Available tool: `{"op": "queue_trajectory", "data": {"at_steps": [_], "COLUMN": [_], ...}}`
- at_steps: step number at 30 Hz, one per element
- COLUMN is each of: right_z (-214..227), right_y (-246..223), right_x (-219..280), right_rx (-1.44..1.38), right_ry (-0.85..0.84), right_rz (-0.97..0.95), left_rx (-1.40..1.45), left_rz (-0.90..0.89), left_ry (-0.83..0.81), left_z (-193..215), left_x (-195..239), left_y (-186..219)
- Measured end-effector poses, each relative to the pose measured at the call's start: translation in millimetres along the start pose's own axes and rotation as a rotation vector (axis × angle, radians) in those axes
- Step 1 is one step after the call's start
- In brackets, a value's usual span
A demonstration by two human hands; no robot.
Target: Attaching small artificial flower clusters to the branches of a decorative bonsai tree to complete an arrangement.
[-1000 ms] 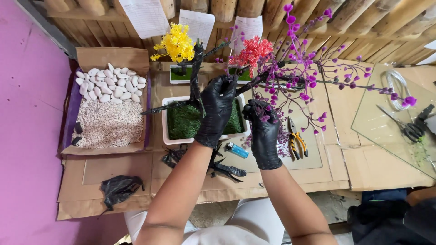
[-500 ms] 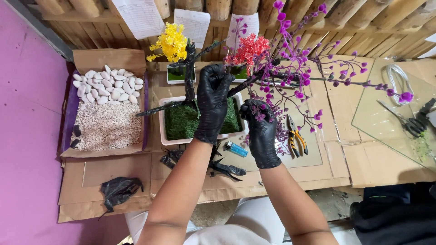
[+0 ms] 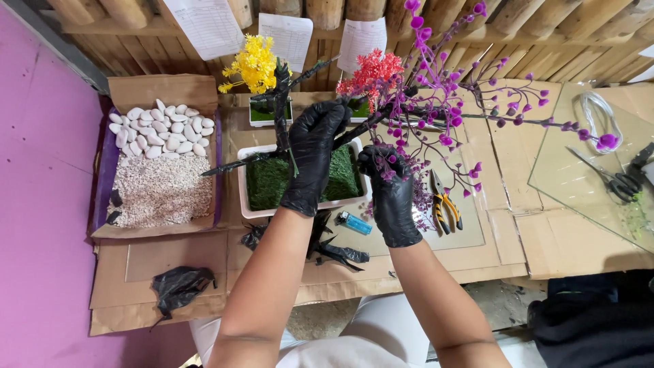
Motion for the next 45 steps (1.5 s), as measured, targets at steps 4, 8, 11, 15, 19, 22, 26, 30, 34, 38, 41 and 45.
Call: {"op": "queue_trajectory", "data": {"at_steps": [4,8,11,15,19,22,26,30,34,38,41,45], "right_z": [2,1,7,7,-43,-43,-36,-42,-48,-50,-53,-50], "right_y": [3,3,10,-7,-16,1,13,11,0,-3,-9,-10], "right_x": [-3,-3,-12,-9,-10,-16,-21,-24,-20,-20,-20,-19], "right_rx": [-0.039,-0.023,-0.015,0.372,0.247,0.162,0.171,0.263,0.242,0.198,0.187,0.203], "right_ry": [-0.003,-0.018,-0.033,-0.078,-0.113,-0.108,-0.150,-0.082,-0.055,-0.049,-0.058,-0.061], "right_rz": [0.002,-0.002,0.019,0.027,-0.015,-0.016,0.034,0.016,0.002,0.003,-0.008,-0.014], "left_rx": [-0.040,-0.067,-0.083,-0.087,-0.197,-0.305,-0.396,-0.376,-0.378,-0.461,-0.557,-0.703], "left_rz": [-0.011,-0.064,-0.076,-0.077,-0.057,-0.073,-0.077,-0.049,-0.048,-0.092,-0.129,-0.142], "left_ry": [0.042,0.047,0.045,0.039,0.076,0.071,0.053,0.049,0.062,0.065,0.102,0.147], "left_z": [-5,-6,6,14,11,14,10,5,3,6,11,13], "left_x": [1,4,-4,-7,0,-2,2,5,5,0,-1,-3], "left_y": [4,3,-10,-19,-12,-11,-4,0,-2,-1,1,3]}}
Point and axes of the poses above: each hand's wrist, its own x-axis away from the middle knuckle, its own z-axis out of the back of the hand, y = z × x, the point moved 4 cm from there along -x, towards the middle knuckle, and after that the axes turned 1 degree about -z, right-handed, at the moved point
